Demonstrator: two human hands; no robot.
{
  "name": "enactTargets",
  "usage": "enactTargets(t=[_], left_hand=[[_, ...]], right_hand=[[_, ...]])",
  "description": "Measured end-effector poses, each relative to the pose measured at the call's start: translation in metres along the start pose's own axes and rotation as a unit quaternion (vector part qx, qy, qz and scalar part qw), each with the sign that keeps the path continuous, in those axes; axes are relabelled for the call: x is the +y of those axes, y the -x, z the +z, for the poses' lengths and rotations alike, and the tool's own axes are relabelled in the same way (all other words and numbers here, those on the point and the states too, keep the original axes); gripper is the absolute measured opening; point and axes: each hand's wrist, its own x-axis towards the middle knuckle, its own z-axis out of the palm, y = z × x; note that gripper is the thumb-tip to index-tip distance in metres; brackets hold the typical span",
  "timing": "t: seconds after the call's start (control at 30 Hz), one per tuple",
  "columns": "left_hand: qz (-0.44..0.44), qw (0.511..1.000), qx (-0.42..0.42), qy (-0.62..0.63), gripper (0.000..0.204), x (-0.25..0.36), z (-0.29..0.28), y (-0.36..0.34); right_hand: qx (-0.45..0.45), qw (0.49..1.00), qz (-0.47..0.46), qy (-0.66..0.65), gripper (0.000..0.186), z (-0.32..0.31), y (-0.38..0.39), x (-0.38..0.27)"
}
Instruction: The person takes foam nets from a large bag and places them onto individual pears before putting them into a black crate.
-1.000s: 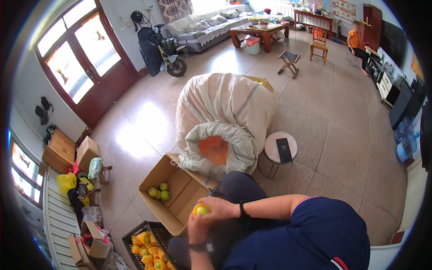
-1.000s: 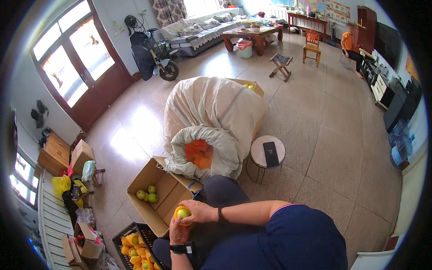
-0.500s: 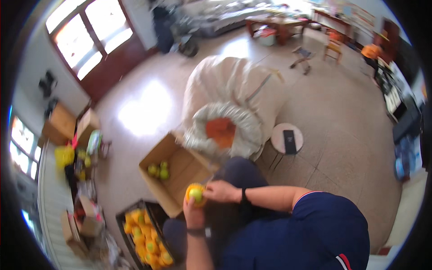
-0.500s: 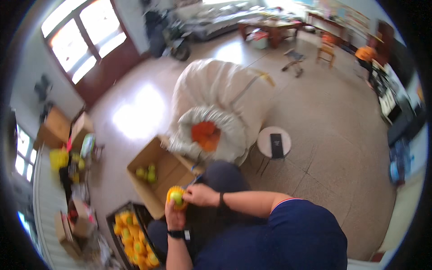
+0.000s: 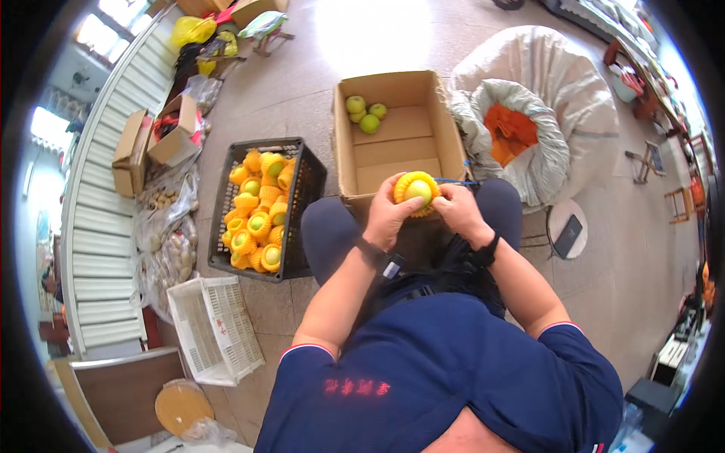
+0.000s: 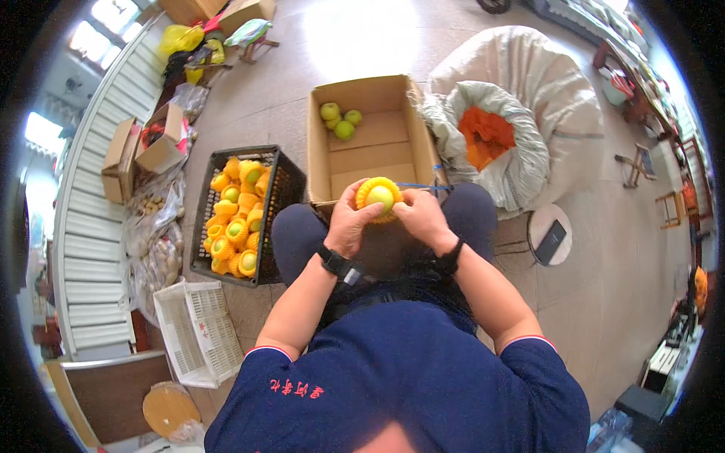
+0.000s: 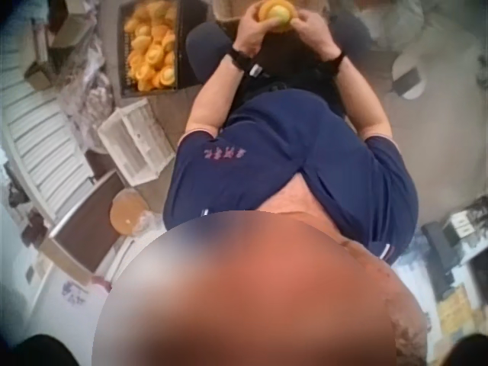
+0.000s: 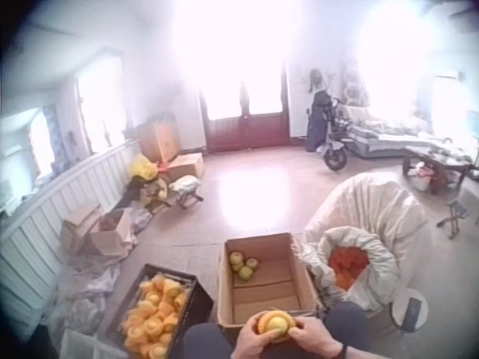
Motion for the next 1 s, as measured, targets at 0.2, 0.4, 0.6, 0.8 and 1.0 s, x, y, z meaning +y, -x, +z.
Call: enactTargets(t=[0.2, 0.4, 0.6, 0.8, 1.0], left_hand=[[0.027, 0.999, 0.003, -0.041, 0.065, -0.007, -0.004, -0.001], [0.021, 0.999, 0.036, -0.026, 0.065, 0.004, -0.015, 0.01], [0.017, 0.998, 0.06, -0.016, 0.064, 0.015, -0.022, 0.012], [0.043, 0.997, 0.066, 0.004, 0.061, 0.017, -0.031, 0.009], [0.077, 0.995, 0.069, -0.011, 0.062, 0.023, -0.039, 0.009]], right_hand=[[0.0, 0.997, 0.029, -0.077, 0.025, 0.008, 0.001, 0.007], [-0.05, 0.981, 0.077, -0.174, 0.02, 0.026, -0.001, 0.004], [-0.046, 0.974, 0.047, -0.216, 0.012, 0.049, -0.004, 0.001], [-0.062, 0.949, 0.086, -0.298, 0.01, 0.051, -0.01, -0.014], [-0.073, 0.938, 0.092, -0.326, 0.011, 0.061, -0.012, -0.024]])
